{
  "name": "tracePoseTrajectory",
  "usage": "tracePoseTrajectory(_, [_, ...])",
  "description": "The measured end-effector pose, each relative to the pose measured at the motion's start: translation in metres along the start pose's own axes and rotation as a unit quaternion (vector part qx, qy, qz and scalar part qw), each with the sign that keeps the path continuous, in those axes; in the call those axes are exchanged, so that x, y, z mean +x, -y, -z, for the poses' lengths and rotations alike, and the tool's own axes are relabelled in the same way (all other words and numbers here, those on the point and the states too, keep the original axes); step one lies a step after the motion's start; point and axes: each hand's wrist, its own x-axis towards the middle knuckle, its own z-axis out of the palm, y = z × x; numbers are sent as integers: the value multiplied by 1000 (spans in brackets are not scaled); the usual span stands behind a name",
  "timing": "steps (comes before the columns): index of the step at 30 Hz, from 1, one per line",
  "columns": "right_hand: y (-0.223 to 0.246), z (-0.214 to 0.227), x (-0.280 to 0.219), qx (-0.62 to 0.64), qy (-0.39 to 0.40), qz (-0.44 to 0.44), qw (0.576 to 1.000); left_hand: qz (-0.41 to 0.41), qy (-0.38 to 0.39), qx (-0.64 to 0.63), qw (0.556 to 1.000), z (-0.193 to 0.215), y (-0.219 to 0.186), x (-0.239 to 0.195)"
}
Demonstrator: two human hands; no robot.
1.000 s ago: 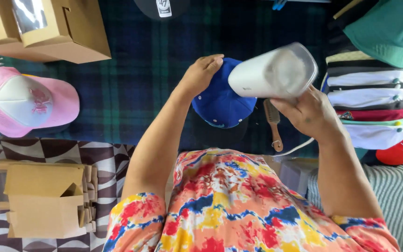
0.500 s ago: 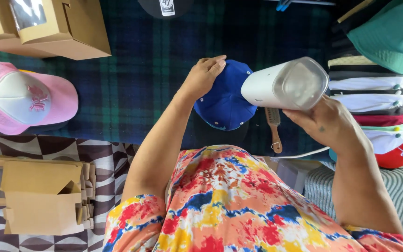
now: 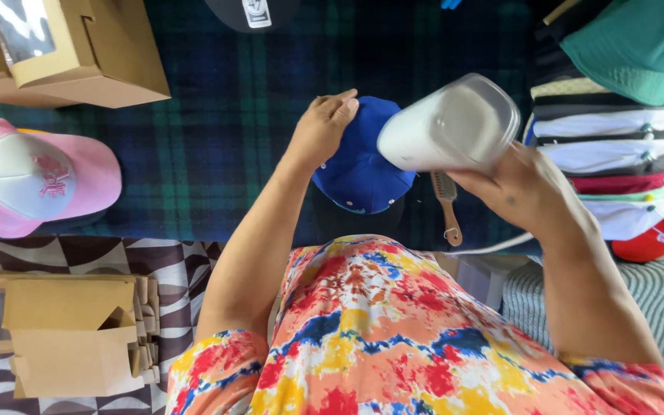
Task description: The person cleans a blue baseball cap by brushing it with a wooden brush and drying it with a hairdryer. They then fold a cardboard box and place it on a stack of other boxes.
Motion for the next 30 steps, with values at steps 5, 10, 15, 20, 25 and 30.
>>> tracePoseTrajectory(5, [-27,-36,-44,69,-79,-22,994,19,-3,17,1000,-4,-5,-3])
tracePoseTrajectory(10, [-2,-27,-16,38,-98,10,994,-63,-141,83,985,-28,20,-8])
tracePoseTrajectory(15, [22,16,61,80,-87,66,991,-314,-330,248,855,-72,39,-42])
tracePoseTrajectory(20, [-1,52,112,226,97,-122,962,-329,-326,270,844,-72,46,-45])
tracePoseTrajectory(25, [-86,-25,107,440,139,-187,867,-315,-339,250,851,-71,46,-46])
tracePoseTrajectory(30, [-112,-132,37,625,51,-279,727,-313,-335,262,849,-70,49,-46])
